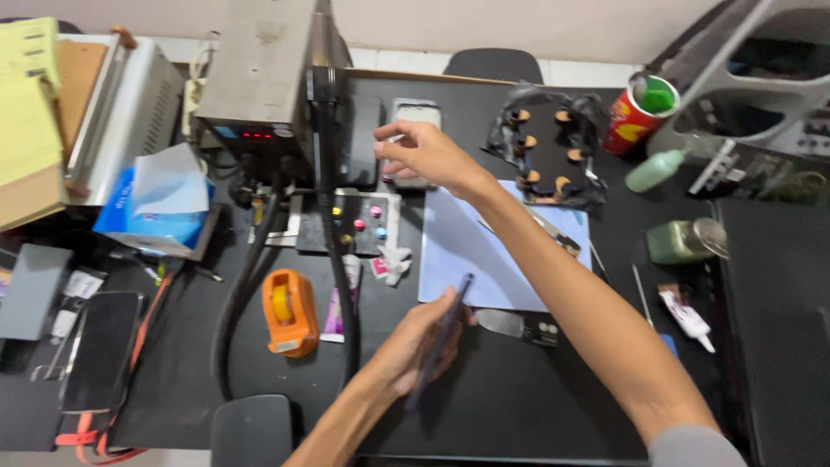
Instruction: The person uses a heat gun to warm the back of a smartphone and a metal prying tool to separate the back cover from the frame. The person repeatedly applies heat and uses the tool to pry along the edges of the device.
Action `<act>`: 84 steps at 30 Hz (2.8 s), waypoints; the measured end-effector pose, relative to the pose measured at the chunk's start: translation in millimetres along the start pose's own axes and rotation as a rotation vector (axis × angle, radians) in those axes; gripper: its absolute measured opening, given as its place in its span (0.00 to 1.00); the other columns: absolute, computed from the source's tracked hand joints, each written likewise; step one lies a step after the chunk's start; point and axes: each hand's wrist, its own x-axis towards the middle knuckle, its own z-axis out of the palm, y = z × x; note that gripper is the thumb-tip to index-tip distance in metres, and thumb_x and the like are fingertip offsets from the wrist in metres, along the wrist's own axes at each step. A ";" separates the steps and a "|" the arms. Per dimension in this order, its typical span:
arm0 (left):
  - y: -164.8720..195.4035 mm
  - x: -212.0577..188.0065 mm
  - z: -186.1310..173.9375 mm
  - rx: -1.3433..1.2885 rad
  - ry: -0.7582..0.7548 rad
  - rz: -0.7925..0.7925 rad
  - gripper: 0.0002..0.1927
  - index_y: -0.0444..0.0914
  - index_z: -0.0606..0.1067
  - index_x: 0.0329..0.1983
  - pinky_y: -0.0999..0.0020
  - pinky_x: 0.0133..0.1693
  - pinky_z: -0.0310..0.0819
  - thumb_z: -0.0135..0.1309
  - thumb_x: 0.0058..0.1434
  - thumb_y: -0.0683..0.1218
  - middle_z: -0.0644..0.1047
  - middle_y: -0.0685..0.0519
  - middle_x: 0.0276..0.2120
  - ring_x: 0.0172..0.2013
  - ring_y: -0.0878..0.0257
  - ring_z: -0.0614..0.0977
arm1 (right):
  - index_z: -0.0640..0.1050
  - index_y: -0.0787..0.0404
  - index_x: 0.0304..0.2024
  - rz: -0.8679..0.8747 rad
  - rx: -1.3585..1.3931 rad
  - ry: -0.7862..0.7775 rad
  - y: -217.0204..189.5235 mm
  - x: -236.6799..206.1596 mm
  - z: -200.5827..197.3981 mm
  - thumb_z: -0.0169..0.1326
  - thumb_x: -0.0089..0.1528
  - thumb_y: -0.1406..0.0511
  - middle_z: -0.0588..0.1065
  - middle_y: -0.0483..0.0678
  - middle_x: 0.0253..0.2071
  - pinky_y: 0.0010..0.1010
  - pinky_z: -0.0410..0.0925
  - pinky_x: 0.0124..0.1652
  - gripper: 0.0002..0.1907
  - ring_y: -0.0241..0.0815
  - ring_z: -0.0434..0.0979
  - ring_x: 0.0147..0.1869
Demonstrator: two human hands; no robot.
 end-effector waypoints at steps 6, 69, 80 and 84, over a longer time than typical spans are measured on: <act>-1.5 1.9 3.4 -0.114 -0.062 -0.072 0.47 0.30 0.75 0.54 0.74 0.19 0.57 0.31 0.66 0.77 0.64 0.58 0.21 0.17 0.69 0.65 | 0.78 0.64 0.53 -0.219 -0.285 0.217 -31.1 -138.1 -33.0 0.52 0.69 0.64 0.78 0.45 0.32 0.25 0.71 0.34 0.13 0.30 0.78 0.33; -28.0 11.3 30.8 -0.104 0.120 0.402 0.36 0.36 0.62 0.73 0.57 0.41 0.81 0.41 0.71 0.63 0.79 0.41 0.38 0.37 0.52 0.85 | 0.79 0.69 0.44 -0.166 -0.090 0.690 56.2 -354.1 39.3 0.58 0.62 0.75 0.77 0.48 0.42 0.25 0.72 0.42 0.07 0.35 0.79 0.42; -28.0 11.8 30.9 -0.143 0.133 0.413 0.36 0.38 0.61 0.74 0.58 0.40 0.82 0.41 0.69 0.62 0.80 0.41 0.38 0.37 0.52 0.85 | 0.77 0.70 0.41 0.005 0.305 0.451 61.0 -342.0 40.4 0.58 0.62 0.73 0.79 0.49 0.38 0.31 0.76 0.46 0.06 0.39 0.83 0.43; -30.3 11.9 30.6 -0.131 0.135 0.412 0.36 0.37 0.61 0.74 0.58 0.40 0.82 0.42 0.69 0.62 0.80 0.41 0.38 0.37 0.52 0.85 | 0.77 0.72 0.41 0.013 0.394 0.453 71.0 -342.8 47.5 0.57 0.63 0.74 0.81 0.53 0.39 0.33 0.77 0.49 0.05 0.40 0.84 0.44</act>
